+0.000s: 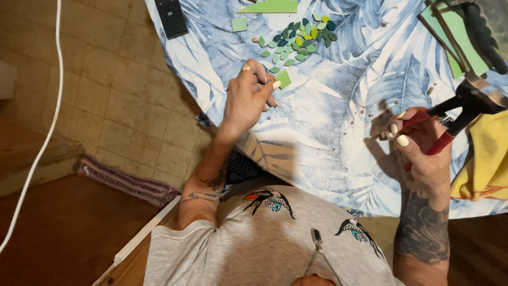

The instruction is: Cutting small green glass strips into smaller square pieces using tile nippers

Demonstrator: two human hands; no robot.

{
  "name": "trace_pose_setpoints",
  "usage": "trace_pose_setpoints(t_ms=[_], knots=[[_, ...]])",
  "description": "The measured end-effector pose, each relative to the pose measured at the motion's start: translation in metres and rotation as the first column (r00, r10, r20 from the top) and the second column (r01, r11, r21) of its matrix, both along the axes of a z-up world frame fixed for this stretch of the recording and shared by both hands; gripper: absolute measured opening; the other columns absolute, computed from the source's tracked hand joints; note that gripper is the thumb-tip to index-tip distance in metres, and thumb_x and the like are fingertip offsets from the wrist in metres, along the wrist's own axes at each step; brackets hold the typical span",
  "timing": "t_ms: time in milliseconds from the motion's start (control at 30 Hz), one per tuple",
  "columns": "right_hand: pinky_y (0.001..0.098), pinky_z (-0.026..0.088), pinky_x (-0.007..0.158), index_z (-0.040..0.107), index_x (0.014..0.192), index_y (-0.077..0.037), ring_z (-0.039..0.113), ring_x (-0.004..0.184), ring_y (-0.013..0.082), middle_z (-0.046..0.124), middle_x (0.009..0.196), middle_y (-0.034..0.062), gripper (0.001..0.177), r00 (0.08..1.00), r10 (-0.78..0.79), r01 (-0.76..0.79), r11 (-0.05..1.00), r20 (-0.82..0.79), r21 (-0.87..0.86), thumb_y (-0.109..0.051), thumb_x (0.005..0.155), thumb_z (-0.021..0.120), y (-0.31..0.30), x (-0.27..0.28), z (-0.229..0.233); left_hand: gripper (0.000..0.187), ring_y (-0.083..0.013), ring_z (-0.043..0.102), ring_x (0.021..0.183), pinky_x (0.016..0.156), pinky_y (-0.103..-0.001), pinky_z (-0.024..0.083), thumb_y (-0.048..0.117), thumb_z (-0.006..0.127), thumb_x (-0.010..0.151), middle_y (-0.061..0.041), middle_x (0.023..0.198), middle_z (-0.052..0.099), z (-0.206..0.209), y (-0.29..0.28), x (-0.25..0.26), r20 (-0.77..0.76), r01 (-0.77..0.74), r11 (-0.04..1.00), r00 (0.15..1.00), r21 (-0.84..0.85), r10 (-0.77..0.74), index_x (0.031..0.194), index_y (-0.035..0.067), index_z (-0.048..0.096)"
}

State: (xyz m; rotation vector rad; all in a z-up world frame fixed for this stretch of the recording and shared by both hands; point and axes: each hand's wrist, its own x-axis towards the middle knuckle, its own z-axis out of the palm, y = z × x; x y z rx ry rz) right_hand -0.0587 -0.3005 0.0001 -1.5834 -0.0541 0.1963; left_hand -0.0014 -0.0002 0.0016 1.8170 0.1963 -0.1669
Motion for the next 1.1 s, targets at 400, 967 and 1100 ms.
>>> trace_pose_setpoints(t_ms=[400,967,1100], knots=[[0.0261,0.044,0.078,0.041,0.108,-0.005,0.05,0.08,0.0144,0.049,0.089,0.0041,0.034,1.0,-0.016,0.016,1.0,0.001,0.022,-0.017,0.08,0.055,0.005,0.0,0.003,0.022,-0.0106,0.062,0.05,0.037,-0.02,0.045,0.01,0.059,0.075,-0.008,0.084,0.062,-0.003,0.0,-0.004,0.048,0.037,0.999,0.998,-0.032,-0.036,0.078,0.012,0.037],[0.0323,0.041,0.084,0.052,0.109,0.008,0.052,0.092,0.0231,0.056,0.101,0.0175,0.019,0.965,0.142,0.017,0.807,0.222,-0.59,-0.001,0.092,0.05,-0.01,0.035,0.046,0.014,-0.0048,0.063,0.058,0.049,-0.014,0.047,0.013,0.056,0.079,0.001,0.081,0.062,0.032,-0.073,0.026,0.296,0.551,0.822,0.817,-0.143,-0.495,0.093,0.013,0.052],[0.0328,0.037,0.067,0.056,0.101,0.007,0.047,0.077,0.0233,0.055,0.09,0.016,0.016,0.915,0.24,0.049,0.733,0.325,-0.678,-0.006,0.1,0.047,-0.013,0.052,0.037,0.009,-0.0102,0.067,0.061,0.054,-0.017,0.057,0.013,0.054,0.079,-0.003,0.079,0.06,0.032,-0.085,0.038,0.162,0.523,0.779,0.851,-0.347,-0.499,0.088,0.012,0.052]])
